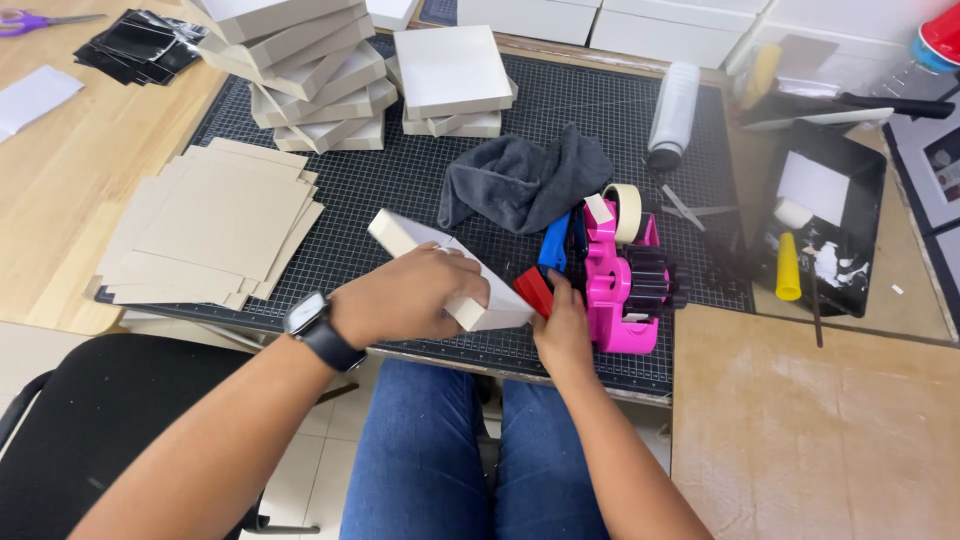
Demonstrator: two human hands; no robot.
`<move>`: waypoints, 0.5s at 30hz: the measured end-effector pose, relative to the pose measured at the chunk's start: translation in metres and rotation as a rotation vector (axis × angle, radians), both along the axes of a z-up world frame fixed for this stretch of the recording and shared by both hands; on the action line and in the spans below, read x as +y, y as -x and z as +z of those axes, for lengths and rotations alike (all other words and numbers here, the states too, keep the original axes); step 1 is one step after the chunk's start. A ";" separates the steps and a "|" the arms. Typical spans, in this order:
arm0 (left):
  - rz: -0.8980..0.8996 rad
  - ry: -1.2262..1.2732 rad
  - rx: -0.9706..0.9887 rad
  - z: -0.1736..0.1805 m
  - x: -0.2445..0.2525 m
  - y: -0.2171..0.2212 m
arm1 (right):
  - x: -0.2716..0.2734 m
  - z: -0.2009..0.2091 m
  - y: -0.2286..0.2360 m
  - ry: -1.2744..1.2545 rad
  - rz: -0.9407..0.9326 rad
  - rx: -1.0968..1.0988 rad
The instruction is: Assembling small white cardboard boxes by folding and taping them on a workbench.
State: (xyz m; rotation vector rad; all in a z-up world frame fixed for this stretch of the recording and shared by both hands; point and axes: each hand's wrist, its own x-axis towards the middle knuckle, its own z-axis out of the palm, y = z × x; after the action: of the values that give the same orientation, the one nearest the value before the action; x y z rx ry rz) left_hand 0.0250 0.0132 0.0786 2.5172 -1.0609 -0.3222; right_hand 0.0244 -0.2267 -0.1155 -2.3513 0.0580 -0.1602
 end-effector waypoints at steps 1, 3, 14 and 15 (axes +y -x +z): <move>0.004 -0.002 -0.003 -0.001 0.007 0.003 | -0.003 0.000 0.003 -0.002 0.004 -0.003; 0.121 0.249 0.048 -0.004 0.021 0.012 | -0.008 -0.002 0.011 0.081 -0.008 -0.084; 0.414 0.925 0.131 -0.025 0.020 0.059 | 0.022 0.156 0.075 -0.192 0.197 -0.886; 0.419 0.976 0.137 -0.027 0.016 0.062 | 0.023 0.157 0.074 -0.183 0.347 -0.875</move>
State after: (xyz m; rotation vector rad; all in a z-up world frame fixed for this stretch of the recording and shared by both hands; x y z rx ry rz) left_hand -0.0375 0.0294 0.0512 1.7152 -0.4275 0.1309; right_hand -0.0496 -0.2037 0.0415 -1.8905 -0.7180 -0.9386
